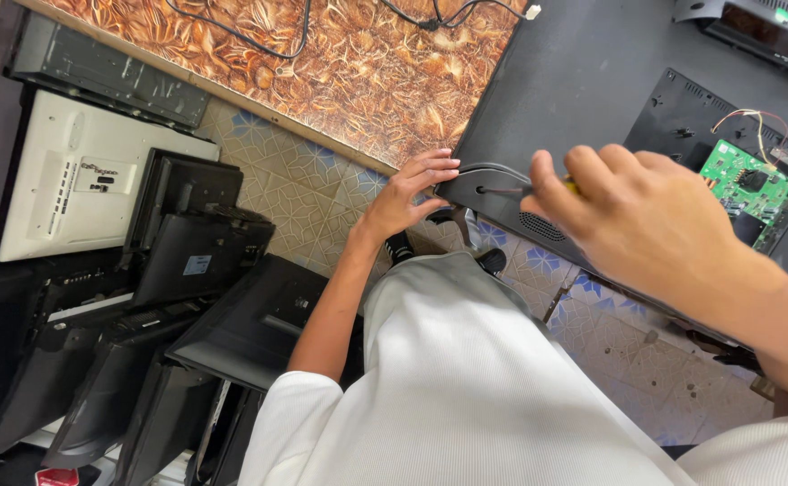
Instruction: The person uses a screwdriver to remove screws from the back of a CRT television, detaches the rear cover, and then reattaches it by screwing it back in place.
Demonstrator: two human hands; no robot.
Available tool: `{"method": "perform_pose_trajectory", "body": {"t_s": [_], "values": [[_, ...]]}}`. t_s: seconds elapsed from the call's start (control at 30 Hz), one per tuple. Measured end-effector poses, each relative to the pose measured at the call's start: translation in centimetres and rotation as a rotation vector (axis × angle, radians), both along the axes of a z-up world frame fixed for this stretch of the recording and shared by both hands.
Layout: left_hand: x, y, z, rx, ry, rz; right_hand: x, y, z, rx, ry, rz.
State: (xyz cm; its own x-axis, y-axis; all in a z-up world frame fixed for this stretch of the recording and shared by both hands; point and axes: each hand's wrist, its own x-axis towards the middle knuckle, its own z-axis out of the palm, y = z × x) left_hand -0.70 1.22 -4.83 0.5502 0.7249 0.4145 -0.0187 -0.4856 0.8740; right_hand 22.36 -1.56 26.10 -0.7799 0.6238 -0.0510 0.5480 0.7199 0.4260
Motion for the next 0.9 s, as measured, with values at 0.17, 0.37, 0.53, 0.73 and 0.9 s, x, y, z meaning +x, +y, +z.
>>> {"method": "perform_pose_trajectory", "body": {"t_s": [0.17,0.37,0.53,0.73,0.9], "values": [[0.1,0.0,-0.2,0.006,-0.008,0.009,0.0,-0.1,1.1,-0.412,0.095,0.137],[0.1,-0.1,0.2,-0.003,0.01,0.005,-0.3,-0.4,-0.9,0.072,-0.095,-0.076],[0.2,0.1,0.0,0.01,-0.003,0.01,-0.4,0.7,0.2,-0.207,0.04,0.045],[0.2,0.1,0.4,0.021,0.025,0.024,-0.4,0.9,0.6,-0.063,-0.011,-0.056],[0.2,-0.2,0.7,0.02,0.026,0.029,0.0,1.5,0.2,-0.472,0.171,0.053]]}}
